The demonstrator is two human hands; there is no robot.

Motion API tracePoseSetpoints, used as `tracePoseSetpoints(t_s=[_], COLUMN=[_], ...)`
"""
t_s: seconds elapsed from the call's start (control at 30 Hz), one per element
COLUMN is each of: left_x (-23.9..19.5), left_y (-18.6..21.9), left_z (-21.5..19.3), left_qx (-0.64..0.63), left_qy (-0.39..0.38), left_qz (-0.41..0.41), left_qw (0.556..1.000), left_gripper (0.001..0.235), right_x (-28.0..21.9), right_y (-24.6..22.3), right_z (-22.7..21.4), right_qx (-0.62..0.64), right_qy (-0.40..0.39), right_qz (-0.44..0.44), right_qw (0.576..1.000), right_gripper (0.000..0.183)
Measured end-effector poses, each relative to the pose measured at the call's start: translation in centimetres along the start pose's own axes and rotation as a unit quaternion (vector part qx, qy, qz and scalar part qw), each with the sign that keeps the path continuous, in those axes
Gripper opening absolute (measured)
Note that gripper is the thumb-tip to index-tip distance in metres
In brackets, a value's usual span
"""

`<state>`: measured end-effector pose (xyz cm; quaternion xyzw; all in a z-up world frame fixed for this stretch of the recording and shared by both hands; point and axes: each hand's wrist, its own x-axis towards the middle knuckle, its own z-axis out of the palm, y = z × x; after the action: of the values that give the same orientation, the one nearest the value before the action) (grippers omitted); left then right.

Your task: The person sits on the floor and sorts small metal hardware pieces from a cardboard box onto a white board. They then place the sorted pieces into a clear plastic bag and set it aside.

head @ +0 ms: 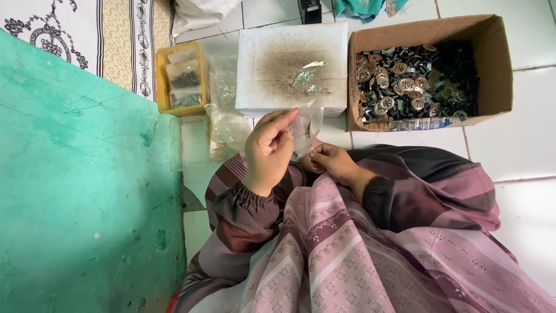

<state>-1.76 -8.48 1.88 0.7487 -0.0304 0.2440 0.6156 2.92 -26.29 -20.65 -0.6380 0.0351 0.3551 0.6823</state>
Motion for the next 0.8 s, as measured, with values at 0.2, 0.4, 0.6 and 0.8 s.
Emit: tracePoseSetpoints(t_s=[0.2, 0.4, 0.6, 0.8], left_x=[-0.5, -0.3, -0.3, 1.0], left_y=[0.2, 0.4, -0.3, 0.0], left_z=[-1.2, -1.0, -1.8, -4.4], left_qx=[-0.015, -0.041, -0.062, -0.124], left_qy=[0.024, 0.047, 0.093, 0.184], left_qz=[-0.020, -0.036, -0.045, -0.043], left_qw=[0.999, 0.997, 0.993, 0.974], left_gripper=[0.053, 0.050, 0.048, 0.051], right_x=[0.4, -0.4, -1.7, -1.3], right_y=[0.5, -1.1, -3.9, -4.0], right_z=[-2.4, -4.2, -5.5, -8.6], right_qx=[-0.072, -0.227, -0.230, -0.276], right_qy=[0.052, 0.093, 0.116, 0.142], right_qz=[-0.013, -0.031, -0.026, 0.013], right_qw=[0.996, 0.969, 0.966, 0.950], right_gripper=[0.016, 0.017, 0.017, 0.016])
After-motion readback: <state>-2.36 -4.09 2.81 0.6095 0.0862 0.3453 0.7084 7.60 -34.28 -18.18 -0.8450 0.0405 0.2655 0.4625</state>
